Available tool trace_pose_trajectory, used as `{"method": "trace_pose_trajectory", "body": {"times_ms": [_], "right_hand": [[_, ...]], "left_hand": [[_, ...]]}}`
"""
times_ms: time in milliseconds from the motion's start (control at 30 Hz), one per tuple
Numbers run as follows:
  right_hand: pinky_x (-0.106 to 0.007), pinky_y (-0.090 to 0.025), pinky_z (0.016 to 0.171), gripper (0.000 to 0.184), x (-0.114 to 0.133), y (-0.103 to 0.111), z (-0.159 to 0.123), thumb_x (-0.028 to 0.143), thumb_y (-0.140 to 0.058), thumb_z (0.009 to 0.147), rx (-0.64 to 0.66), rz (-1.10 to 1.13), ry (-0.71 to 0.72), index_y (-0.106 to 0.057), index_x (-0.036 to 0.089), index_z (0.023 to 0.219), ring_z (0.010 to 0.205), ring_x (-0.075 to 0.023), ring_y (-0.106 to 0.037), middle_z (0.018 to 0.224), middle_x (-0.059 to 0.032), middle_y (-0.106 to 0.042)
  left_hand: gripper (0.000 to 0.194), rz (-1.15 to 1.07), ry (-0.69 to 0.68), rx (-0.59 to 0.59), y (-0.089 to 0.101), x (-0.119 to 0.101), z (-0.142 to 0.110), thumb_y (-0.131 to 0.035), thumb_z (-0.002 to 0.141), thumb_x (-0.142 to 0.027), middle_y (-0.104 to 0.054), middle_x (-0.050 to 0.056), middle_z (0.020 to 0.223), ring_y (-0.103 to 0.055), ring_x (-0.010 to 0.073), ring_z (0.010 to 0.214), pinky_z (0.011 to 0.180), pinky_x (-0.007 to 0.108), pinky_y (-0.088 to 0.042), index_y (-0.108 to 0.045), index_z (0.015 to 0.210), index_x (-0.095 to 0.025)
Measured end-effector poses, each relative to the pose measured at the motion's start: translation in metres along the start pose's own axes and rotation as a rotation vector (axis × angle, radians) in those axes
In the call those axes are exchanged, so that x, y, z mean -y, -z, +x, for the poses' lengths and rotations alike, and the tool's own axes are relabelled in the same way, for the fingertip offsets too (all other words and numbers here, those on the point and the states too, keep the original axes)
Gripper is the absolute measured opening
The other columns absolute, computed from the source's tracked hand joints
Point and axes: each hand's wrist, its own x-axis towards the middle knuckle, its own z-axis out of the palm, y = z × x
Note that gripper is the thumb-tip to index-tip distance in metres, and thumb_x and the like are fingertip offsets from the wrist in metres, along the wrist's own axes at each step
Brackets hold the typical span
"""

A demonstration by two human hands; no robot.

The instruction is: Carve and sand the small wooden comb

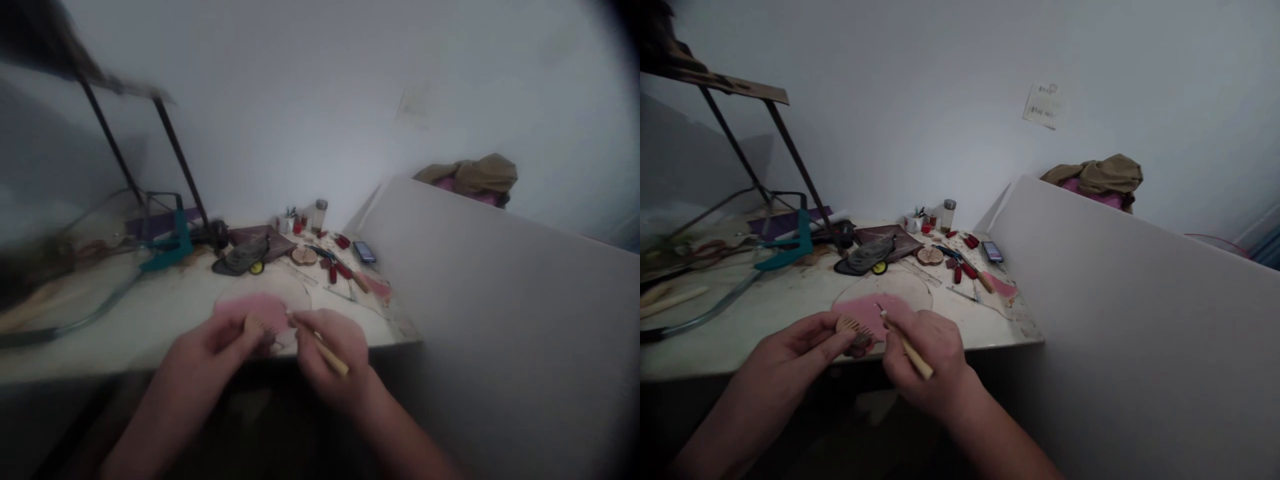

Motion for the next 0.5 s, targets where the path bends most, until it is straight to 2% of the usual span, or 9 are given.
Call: {"method": "trace_pose_trajectory", "body": {"times_ms": [100, 167, 300, 500], "right_hand": [[-0.031, -0.067, 0.082, 0.032, 0.007, 0.001, -0.003, 0.009, -0.069, 0.099, 0.043, 0.025, -0.02, -0.074, 0.02, 0.129, 0.088, -0.0201, -0.082, 0.105, -0.0064, -0.086], [-0.03, -0.067, 0.08, 0.033, 0.012, 0.0, -0.004, 0.008, -0.068, 0.099, 0.072, 0.027, -0.02, -0.074, 0.02, 0.129, 0.088, -0.0199, -0.082, 0.104, -0.006, -0.085], [-0.03, -0.068, 0.079, 0.035, 0.018, -0.003, -0.005, 0.007, -0.068, 0.1, 0.062, 0.024, 0.001, -0.073, 0.022, 0.132, 0.089, -0.0208, -0.084, 0.106, -0.0058, -0.085], [-0.031, -0.07, 0.081, 0.034, 0.021, -0.007, -0.005, 0.01, -0.069, 0.102, 0.062, -0.004, 0.04, -0.073, 0.02, 0.134, 0.091, -0.0216, -0.085, 0.108, -0.0068, -0.086]], "left_hand": [[0.037, -0.045, 0.07, 0.105, -0.003, -0.008, -0.001, -0.081, 0.097, -0.055, -0.086, 0.007, 0.102, -0.081, 0.0285, 0.097, 0.092, 0.037, -0.064, -0.085, 0.109, -0.021], [0.031, -0.105, 0.049, 0.141, -0.006, -0.012, -0.001, -0.077, 0.1, -0.051, -0.083, 0.007, 0.096, -0.079, 0.0262, 0.094, 0.088, 0.035, -0.062, -0.082, 0.102, -0.02], [0.021, -0.175, 0.01, 0.146, -0.007, -0.014, -0.004, -0.076, 0.101, -0.04, -0.079, 0.004, 0.091, -0.074, 0.0213, 0.09, 0.085, 0.03, -0.058, -0.079, 0.096, -0.02], [0.023, -0.162, -0.008, 0.164, -0.002, -0.011, -0.01, -0.072, 0.104, -0.04, -0.077, 0.005, 0.092, -0.073, 0.0224, 0.093, 0.088, 0.033, -0.058, -0.077, 0.094, -0.02]]}}
